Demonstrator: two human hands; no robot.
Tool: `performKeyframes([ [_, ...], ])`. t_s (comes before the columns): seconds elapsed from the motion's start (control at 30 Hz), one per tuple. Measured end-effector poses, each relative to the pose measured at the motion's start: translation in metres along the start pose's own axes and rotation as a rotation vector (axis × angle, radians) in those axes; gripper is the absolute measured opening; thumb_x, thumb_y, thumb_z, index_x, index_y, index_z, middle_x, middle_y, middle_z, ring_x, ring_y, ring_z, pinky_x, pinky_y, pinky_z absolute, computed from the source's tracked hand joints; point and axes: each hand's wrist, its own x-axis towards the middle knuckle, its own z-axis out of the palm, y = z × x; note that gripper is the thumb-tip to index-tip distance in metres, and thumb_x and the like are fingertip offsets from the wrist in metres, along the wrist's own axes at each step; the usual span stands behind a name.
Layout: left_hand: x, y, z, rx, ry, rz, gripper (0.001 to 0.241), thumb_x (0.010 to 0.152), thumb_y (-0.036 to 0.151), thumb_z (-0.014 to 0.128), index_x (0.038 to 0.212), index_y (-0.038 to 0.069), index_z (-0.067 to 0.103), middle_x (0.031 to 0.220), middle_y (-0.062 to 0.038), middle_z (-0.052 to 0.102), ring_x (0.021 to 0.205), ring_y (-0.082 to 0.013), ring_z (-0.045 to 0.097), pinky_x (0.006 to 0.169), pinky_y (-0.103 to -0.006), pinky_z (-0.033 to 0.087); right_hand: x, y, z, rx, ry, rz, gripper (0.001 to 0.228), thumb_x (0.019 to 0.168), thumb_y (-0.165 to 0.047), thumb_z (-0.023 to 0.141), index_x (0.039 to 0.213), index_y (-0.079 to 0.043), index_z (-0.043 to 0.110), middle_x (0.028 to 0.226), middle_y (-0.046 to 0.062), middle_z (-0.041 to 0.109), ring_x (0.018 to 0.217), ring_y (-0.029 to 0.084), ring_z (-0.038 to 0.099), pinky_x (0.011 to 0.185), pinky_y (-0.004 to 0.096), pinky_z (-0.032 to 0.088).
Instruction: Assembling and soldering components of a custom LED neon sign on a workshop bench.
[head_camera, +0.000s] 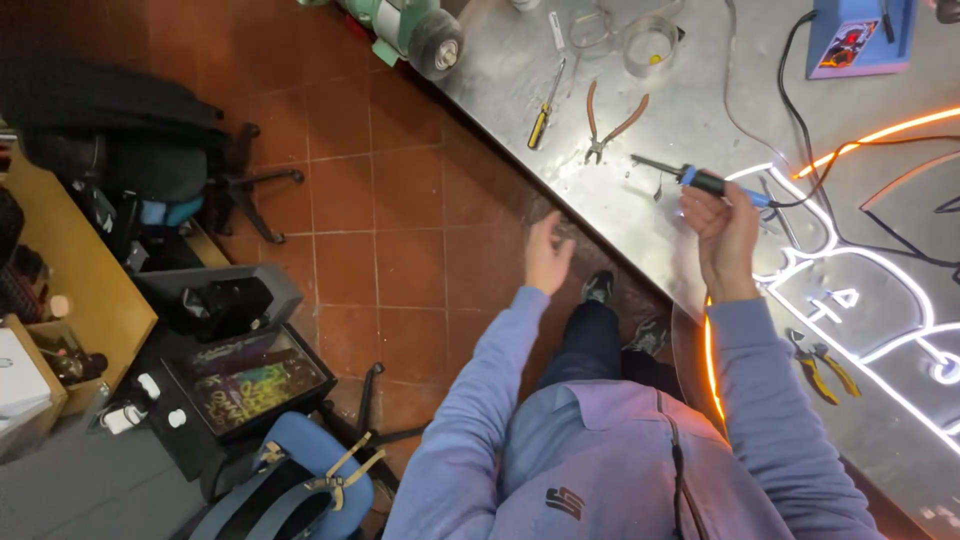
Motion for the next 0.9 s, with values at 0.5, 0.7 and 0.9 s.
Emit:
performKeyframes([
  [0.5, 0.373, -0.14, -0.227, -0.925, 0.2, -0.323, 0.074, 0.082, 0.065, 0.038, 0.131, 0.011, 0.024, 0.137, -0.01, 0.013, 0.127, -0.026, 0.011, 0.103, -0.044, 0.009, 0.037, 0.066, 0.168, -0.093, -0.104, -0.022, 0.007, 0.082, -0.018, 0.042, 0.081, -0.012, 0.043, 0.081, 0.02, 0.059, 0.073, 0.018, 0.063, 0.06, 0.022, 0.053],
  [0.7, 0.345, -0.014, -0.221, -1.042, 0.306, -0.325, 0.09, 0.075, 0.066, 0.037, 0.132, 0.004, 0.005, 0.137, -0.019, 0.003, 0.128, -0.0317, -0.002, 0.105, -0.0422, 0.001, 0.051, 0.074, 0.225, -0.151, -0.092, -0.02, 0.012, 0.085, -0.023, 0.039, 0.087, -0.012, 0.044, 0.087, 0.017, 0.06, 0.084, 0.018, 0.061, 0.072, 0.026, 0.051],
  [0.9, 0.382, -0.11, -0.237, -0.959, 0.212, -0.302, 0.071, 0.084, 0.063, 0.036, 0.132, 0.013, 0.019, 0.13, -0.013, 0.033, 0.126, -0.0258, 0.014, 0.105, -0.0393, 0.008, 0.072, 0.085, 0.243, -0.15, -0.108, -0.02, 0.013, 0.088, -0.024, 0.038, 0.09, -0.013, 0.043, 0.092, 0.014, 0.059, 0.088, 0.015, 0.059, 0.077, 0.024, 0.049],
])
